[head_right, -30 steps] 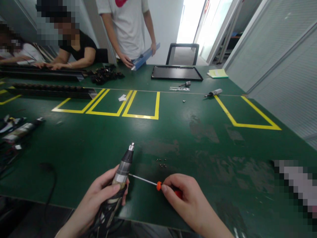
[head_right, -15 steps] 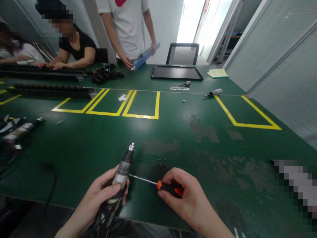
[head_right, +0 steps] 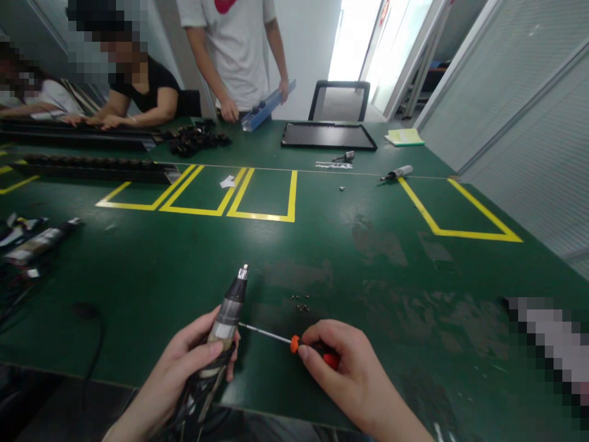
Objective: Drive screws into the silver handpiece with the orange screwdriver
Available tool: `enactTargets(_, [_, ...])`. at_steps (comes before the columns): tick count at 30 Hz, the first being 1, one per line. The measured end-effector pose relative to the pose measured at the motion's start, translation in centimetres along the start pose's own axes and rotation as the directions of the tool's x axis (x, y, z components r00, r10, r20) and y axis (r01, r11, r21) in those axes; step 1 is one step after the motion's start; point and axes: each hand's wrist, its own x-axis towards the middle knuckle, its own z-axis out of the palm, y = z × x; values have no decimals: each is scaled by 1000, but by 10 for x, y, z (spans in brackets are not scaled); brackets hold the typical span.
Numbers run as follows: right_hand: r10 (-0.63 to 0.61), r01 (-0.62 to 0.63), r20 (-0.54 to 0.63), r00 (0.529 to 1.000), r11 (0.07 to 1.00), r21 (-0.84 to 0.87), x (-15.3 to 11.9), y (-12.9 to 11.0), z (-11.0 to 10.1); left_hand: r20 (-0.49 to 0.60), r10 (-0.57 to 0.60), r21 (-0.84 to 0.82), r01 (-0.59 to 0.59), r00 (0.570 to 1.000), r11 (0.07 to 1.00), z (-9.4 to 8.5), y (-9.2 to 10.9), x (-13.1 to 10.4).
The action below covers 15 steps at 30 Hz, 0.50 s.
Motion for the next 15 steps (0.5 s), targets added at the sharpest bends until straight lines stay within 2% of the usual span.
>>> enactTargets(6, [50, -49, -56, 997, 999, 15, -1, 3, 2, 8, 9, -6, -9, 1000, 1000, -2, -2, 1])
enactTargets(15, [113, -113, 15, 994, 991, 72, -3, 4, 3, -2, 2, 2, -2, 1000, 1000, 2, 2, 0])
